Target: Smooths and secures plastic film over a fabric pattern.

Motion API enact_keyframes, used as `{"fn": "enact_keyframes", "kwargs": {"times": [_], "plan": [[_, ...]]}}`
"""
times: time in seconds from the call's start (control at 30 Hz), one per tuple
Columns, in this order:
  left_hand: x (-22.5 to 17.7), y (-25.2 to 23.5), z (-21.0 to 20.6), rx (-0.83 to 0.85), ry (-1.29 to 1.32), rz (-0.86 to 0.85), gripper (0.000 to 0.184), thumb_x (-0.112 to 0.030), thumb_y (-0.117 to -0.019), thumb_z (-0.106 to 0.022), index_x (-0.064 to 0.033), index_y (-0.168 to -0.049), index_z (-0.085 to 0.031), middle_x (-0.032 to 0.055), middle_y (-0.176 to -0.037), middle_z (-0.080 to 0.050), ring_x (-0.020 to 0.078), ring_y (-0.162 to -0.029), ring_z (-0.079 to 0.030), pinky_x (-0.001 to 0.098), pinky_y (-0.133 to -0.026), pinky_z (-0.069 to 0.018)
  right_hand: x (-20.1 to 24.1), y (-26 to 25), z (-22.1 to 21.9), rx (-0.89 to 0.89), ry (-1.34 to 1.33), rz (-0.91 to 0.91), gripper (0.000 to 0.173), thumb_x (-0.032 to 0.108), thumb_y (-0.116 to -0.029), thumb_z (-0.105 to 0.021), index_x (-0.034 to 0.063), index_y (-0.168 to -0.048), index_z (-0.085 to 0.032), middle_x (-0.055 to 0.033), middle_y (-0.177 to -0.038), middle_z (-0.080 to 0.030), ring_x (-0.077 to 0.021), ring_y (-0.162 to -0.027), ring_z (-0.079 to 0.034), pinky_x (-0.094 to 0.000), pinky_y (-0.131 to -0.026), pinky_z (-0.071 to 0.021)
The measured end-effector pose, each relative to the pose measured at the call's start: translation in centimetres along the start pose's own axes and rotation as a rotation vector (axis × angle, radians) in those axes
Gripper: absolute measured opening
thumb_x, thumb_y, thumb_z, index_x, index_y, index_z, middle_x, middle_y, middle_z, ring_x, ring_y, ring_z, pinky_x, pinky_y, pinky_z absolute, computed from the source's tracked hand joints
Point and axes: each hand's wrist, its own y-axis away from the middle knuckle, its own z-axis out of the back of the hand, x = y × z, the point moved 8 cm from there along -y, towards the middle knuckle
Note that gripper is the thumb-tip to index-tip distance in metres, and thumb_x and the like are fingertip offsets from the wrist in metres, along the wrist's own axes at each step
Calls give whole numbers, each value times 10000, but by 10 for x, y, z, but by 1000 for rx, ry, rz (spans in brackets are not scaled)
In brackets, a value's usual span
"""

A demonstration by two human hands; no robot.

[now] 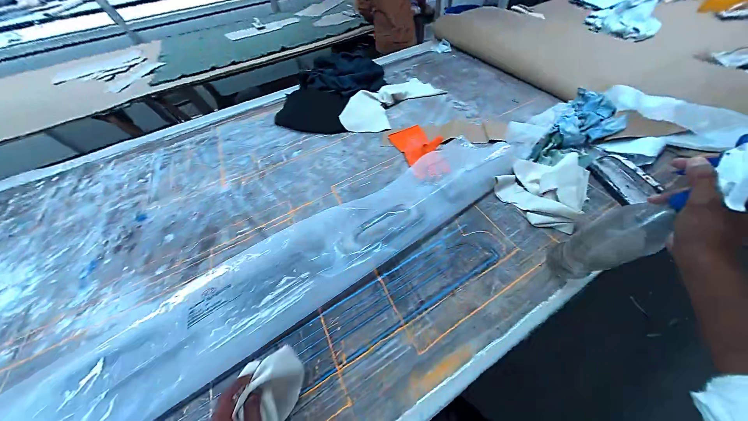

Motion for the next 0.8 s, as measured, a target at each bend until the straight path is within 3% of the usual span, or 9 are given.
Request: {"fn": "enact_keyframes", "kwargs": {"times": [0.2,0.3,0.37,0.4,0.47,0.53,0.63,0.73,0.8], "plan": [[-174,-85,-78,-81,195,-325,279,-89,-935,-591,48,-1139,-723,219,-1142,-730,333,-1074,-720,497,-954,-578,6,4,-16,160,20,131,493,350,-1031,-547,-19,-1358,-525,-97,-1251,-654,-69,-848,-703,-281,-779,-614],[-240,-122,-113,-47,260,-408,275,-86,-931,-648,14,-1177,-722,224,-1183,-709,357,-1104,-697,538,-952,-562,3,22,1,113,140,159,813,465,-961,-672,-12,-1519,-322,-154,-1371,-558,-132,-1144,-627,-330,-1007,-520],[-274,-143,-129,-24,266,-440,267,-83,-955,-669,20,-1199,-703,207,-1179,-718,343,-1107,-702,530,-969,-567,-9,52,22,1,207,198,906,468,-912,-742,-49,-1518,-311,-227,-1470,-473,-249,-1310,-537,-412,-1074,-484],[-286,-151,-135,-29,266,-452,265,-91,-965,-667,11,-1208,-698,190,-1172,-723,320,-1096,-707,510,-964,-573,-15,75,33,-58,217,235,833,430,-917,-751,-59,-1473,-370,-242,-1444,-486,-281,-1290,-532,-439,-1043,-479],[-310,-169,-149,-69,301,-460,250,-92,-964,-670,16,-1188,-702,186,-1128,-733,310,-1039,-722,499,-917,-585,-8,123,33,-86,182,327,487,325,-987,-661,45,-1334,-468,-77,-1272,-551,-142,-1158,-560,-346,-961,-485],[-321,-178,-159,-66,312,-433,253,-121,-978,-667,15,-1190,-698,197,-1115,-731,311,-990,-727,502,-873,-591,13,161,-16,75,137,359,243,360,-1022,-536,167,-1168,-547,49,-1113,-585,-45,-1068,-581,-267,-927,-497],[-329,-181,-165,-47,263,-374,241,-167,-995,-656,-32,-1187,-708,170,-1086,-738,287,-935,-726,498,-809,-587,31,147,-132,370,122,397,328,248,-1043,-465,34,-1037,-713,-112,-1009,-728,-259,-1009,-682,-458,-907,-528],[-333,-190,-160,-95,179,-304,234,-180,-993,-655,-31,-1159,-725,173,-1009,-749,295,-825,-715,517,-717,-567,9,91,-252,582,199,373,303,107,-1026,-494,84,-1202,-738,-114,-1288,-707,-336,-1273,-620,-552,-1053,-472],[-342,-196,-158,-127,144,-266,234,-181,-993,-652,-22,-1147,-727,180,-983,-745,295,-800,-702,502,-702,-555,-35,75,-307,758,319,284,369,114,-1044,-482,169,-1350,-680,-87,-1494,-574,-361,-1464,-430,-668,-1180,-259]]}}
